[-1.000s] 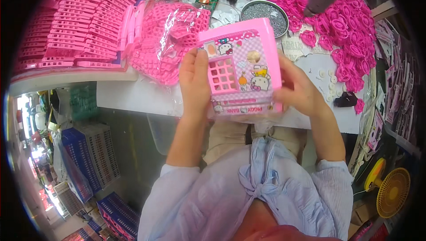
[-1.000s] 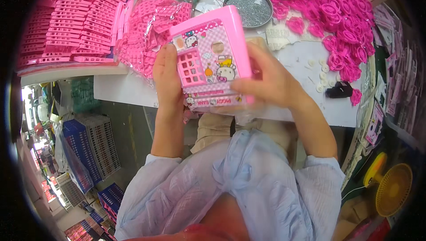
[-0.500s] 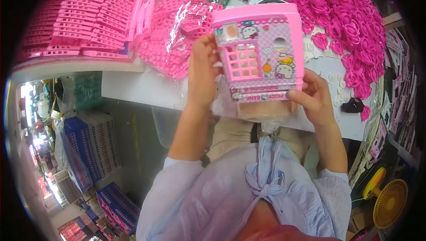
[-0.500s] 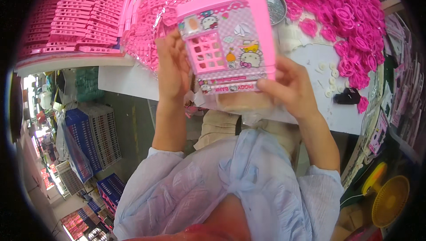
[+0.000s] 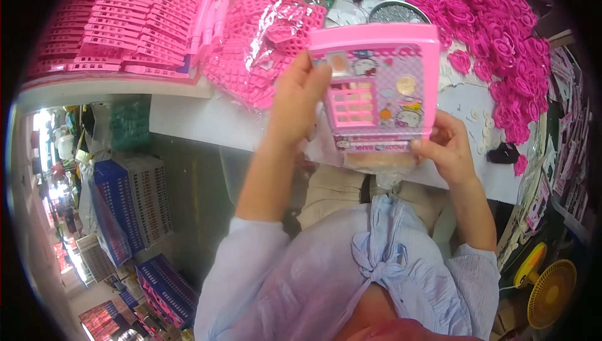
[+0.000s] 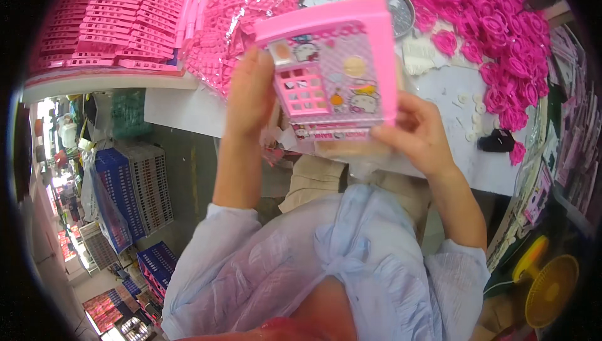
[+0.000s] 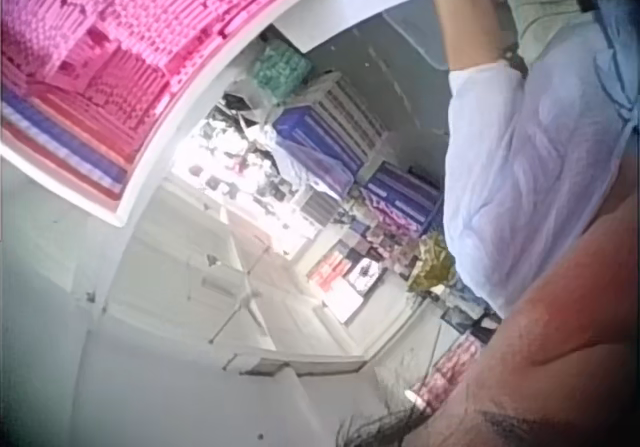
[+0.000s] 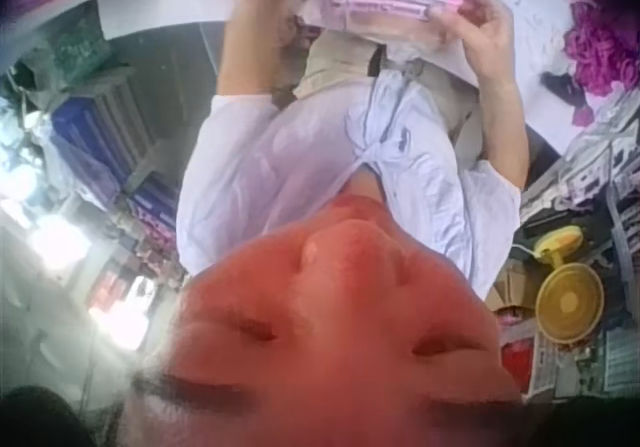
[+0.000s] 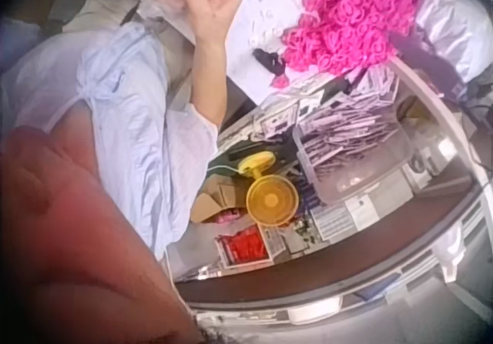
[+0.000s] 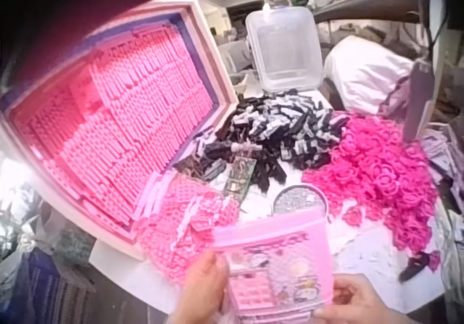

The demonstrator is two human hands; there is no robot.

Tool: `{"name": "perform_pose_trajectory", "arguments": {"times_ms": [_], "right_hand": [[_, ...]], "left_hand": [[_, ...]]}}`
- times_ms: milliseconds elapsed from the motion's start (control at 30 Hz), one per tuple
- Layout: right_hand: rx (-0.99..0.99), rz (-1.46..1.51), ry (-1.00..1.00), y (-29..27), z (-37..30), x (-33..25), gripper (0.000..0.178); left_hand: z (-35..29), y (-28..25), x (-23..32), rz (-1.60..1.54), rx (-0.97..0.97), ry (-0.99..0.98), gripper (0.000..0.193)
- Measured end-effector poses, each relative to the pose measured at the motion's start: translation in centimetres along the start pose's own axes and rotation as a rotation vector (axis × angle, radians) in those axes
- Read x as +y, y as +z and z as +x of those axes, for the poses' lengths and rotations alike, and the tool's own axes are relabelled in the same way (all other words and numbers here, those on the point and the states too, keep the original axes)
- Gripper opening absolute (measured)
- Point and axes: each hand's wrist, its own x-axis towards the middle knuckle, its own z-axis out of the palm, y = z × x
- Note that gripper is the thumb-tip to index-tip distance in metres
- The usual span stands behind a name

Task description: Assembling the components of a pink toy piggy bank at a factory workbench.

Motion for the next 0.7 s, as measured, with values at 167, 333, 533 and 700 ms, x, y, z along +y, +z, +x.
{"name": "perform_pose_trajectory", "arguments": {"times_ms": [167, 333, 533, 700], "right_hand": [[0.002, -0.404, -0.230, -2.4, 4.2, -1.4, 0.040], [-0.109, -1.049, -0.602, -5.4, 4.7, -2.5, 0.040], [-0.165, -1.453, -0.618, -4.9, 3.3, -0.4, 0.044], [-0.081, -1.488, -0.561, -3.1, 2.9, 0.7, 0.048]], "left_hand": [[0.6, -1.0, 1.2, 0.147, -0.224, 0.377, 0.025], [0.6, -3.4, 0.2, 0.878, -0.665, 0.814, 0.037], [-2.8, -3.7, -3.3, 1.119, -0.796, 0.553, 0.048], [-2.5, -2.8, -2.0, 1.162, -0.760, 0.516, 0.042]]}}
